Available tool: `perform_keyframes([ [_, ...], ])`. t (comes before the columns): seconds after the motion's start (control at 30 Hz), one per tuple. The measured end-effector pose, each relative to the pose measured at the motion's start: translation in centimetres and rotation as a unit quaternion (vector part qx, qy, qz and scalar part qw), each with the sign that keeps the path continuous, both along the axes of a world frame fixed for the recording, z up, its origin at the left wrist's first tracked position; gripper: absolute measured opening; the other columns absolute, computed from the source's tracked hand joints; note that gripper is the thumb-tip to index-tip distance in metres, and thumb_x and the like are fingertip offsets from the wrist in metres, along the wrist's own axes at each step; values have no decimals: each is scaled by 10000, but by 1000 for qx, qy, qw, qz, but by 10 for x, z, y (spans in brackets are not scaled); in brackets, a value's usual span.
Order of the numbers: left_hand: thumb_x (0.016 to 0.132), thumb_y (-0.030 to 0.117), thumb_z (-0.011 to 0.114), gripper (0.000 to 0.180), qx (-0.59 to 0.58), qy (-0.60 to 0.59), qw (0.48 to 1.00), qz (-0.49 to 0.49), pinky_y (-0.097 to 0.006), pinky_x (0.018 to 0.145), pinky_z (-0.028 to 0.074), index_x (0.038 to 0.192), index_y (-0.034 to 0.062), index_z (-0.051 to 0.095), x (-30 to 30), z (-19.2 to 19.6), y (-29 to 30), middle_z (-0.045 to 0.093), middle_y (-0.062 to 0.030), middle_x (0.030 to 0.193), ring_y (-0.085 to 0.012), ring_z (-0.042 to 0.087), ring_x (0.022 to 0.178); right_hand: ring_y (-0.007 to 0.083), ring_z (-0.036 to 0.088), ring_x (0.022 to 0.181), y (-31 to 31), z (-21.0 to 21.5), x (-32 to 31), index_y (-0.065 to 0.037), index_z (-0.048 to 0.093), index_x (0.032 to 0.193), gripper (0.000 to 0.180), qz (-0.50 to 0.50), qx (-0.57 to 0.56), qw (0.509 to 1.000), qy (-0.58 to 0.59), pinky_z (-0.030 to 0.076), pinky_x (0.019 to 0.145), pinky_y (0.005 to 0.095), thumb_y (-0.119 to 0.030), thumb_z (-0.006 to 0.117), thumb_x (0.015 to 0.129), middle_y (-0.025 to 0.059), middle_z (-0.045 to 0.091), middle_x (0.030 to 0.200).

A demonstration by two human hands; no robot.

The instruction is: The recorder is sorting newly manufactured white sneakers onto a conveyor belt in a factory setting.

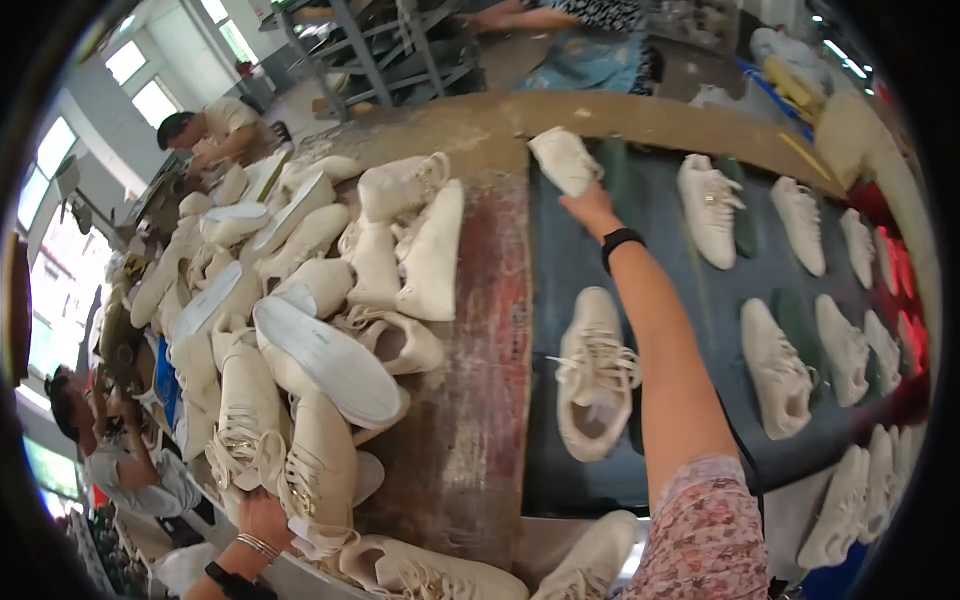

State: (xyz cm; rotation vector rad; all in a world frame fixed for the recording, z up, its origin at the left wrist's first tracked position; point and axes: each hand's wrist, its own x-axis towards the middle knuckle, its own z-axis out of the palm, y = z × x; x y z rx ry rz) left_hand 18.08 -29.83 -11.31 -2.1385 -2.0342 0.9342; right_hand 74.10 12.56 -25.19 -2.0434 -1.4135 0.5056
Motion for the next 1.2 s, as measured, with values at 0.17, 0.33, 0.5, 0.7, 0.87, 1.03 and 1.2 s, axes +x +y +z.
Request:
perform_keyframes([
  [0.17,567,244,760,622,9,-60,998,-1,-389,741,489,1035,-51,475,7,6,-5,582,-187,937,-314,583,874,353,592,892,-10,-10,-28,33,205,1369,694,-43,20,913,-404,525,714,396,-113,568,796,258,490,1161],
  [0.33,594,235,740,570,21,-43,999,15,-374,763,485,1030,-41,501,15,10,-5,589,-167,941,-297,589,884,322,574,799,-44,-10,-38,-19,203,1408,612,-10,14,781,-624,533,515,402,-99,442,850,260,413,1284],
  [0.5,624,274,723,484,-43,24,998,26,-347,799,478,984,-13,576,17,8,1,597,-148,980,-252,594,935,344,564,930,-94,12,-17,-53,319,1345,621,233,-27,864,-446,511,743,410,-138,573,785,236,366,1310],
  [0.7,649,209,705,507,55,-49,997,11,-354,804,487,1047,-40,514,13,6,9,600,-171,1004,-288,591,967,321,468,1125,-203,106,-67,-74,577,1071,368,502,88,818,-265,437,899,420,-164,661,724,129,406,1300],
  [0.87,695,166,634,425,94,-66,993,25,-360,753,493,1041,-30,484,-1,-2,1,621,-165,967,-274,613,922,335,435,1134,-238,146,-139,-91,539,1148,464,583,139,758,-258,431,900,415,-129,669,704,122,385,1320],
  [1.03,769,156,534,361,98,-56,993,-23,-362,653,510,1046,-70,484,-11,-15,-10,643,-168,883,-252,646,819,309,450,1122,-178,154,-207,-125,511,1185,537,459,269,740,-412,440,868,430,-66,655,671,114,386,1325],
  [1.2,760,127,536,312,127,-112,985,-40,-349,588,499,1005,-63,499,15,2,1,648,-136,750,-258,648,680,281,440,1176,-51,148,-252,-189,517,1205,407,356,403,642,-547,327,973,511,-144,536,801,54,417,1344],
])
